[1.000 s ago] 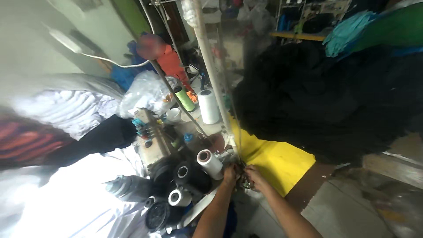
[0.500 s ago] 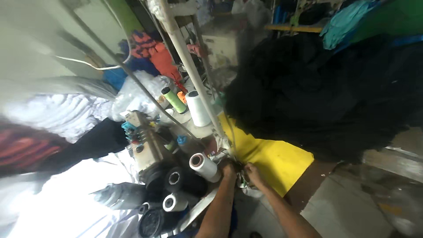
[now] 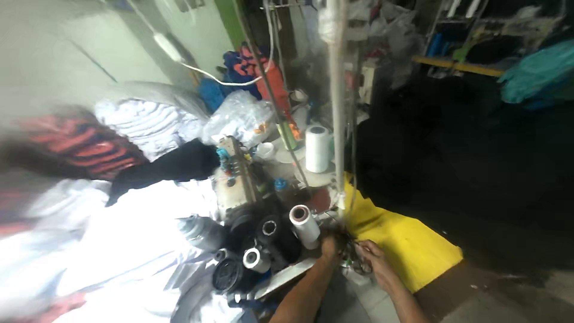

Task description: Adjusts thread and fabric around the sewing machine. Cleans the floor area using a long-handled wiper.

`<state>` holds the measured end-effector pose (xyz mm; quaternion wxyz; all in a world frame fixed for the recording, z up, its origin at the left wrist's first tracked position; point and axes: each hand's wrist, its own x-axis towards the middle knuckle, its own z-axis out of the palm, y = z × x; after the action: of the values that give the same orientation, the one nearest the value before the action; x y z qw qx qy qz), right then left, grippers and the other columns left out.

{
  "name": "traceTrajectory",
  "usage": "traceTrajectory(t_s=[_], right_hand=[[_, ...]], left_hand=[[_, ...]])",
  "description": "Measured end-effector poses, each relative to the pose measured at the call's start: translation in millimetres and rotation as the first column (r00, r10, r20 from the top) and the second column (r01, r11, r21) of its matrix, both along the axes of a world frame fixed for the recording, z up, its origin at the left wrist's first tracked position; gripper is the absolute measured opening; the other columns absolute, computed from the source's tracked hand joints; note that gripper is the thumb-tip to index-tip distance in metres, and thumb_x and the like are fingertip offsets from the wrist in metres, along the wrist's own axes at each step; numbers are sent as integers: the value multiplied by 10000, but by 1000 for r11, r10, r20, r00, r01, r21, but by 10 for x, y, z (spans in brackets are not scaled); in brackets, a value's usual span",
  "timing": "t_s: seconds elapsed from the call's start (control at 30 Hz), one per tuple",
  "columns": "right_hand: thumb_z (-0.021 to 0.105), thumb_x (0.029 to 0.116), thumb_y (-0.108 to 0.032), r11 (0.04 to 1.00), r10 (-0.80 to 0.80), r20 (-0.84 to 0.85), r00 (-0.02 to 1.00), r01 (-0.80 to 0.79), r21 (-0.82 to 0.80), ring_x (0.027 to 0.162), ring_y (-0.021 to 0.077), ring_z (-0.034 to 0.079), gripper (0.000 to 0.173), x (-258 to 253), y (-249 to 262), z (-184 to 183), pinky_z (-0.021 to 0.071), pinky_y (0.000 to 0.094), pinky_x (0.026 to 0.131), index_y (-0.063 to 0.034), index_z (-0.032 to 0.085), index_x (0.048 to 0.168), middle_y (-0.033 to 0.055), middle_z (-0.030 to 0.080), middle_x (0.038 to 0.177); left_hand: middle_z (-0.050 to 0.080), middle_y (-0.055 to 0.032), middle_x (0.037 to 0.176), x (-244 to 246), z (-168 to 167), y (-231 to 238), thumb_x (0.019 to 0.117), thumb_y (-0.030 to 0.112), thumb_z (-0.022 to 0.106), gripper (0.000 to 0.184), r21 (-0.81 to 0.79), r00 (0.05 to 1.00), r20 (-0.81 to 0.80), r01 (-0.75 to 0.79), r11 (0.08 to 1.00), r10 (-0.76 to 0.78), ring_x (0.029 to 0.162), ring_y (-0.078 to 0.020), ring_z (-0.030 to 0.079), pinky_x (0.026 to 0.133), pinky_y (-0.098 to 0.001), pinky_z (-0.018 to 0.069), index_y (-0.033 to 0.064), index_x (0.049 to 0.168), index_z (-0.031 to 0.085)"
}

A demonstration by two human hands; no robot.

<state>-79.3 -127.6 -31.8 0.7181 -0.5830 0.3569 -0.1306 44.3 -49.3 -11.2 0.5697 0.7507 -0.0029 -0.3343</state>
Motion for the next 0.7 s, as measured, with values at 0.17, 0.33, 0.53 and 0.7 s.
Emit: traceTrajectory(t_s=[0.17, 0.33, 0.53, 0.7], right_hand=[[505, 1028, -29, 1000, 23, 275, 961, -22, -4, 1200, 130, 603, 239, 229, 223, -125, 496, 279, 1017, 77, 604, 1219, 149, 616, 1362], [527, 1033, -32, 987, 61, 207, 976, -29, -157, 995, 112, 647, 204, 445, 248, -201, 532, 257, 908, 85, 616, 1174, 139, 678, 1096], [495, 1046, 7, 905, 170, -71, 983, -184, -383, 1037, 315, 668, 285, 539, 129, -79, 520, 429, 960, 105, 615, 1285, 273, 678, 1172], [531, 1025, 12, 874, 112, -51, 992, -123, -471, 1023, 332, 675, 283, 512, 157, -126, 528, 455, 947, 122, 587, 1280, 274, 682, 1129]], left_hand=[[587, -48, 780, -142, 23, 222, 1086, 114, 457, 213, -122, 986, -128, -126, 985, 110, 579, -90, 517, 545, -242, 454, -40, 1121, 601], [587, -19, 752, -132, 18, 585, 1091, 144, 473, 203, -83, 986, -166, 2, 997, -16, 563, -59, 519, 533, -213, 451, -17, 1071, 595], [610, -6, 740, -56, 271, 683, 1070, 143, 515, 169, -93, 972, -227, 32, 995, -53, 592, -67, 559, 566, -227, 476, 17, 1009, 609], [632, -18, 730, -53, 325, 638, 1075, 151, 507, 185, -117, 969, -248, -12, 993, -18, 556, -62, 555, 507, -210, 446, 8, 1020, 610]])
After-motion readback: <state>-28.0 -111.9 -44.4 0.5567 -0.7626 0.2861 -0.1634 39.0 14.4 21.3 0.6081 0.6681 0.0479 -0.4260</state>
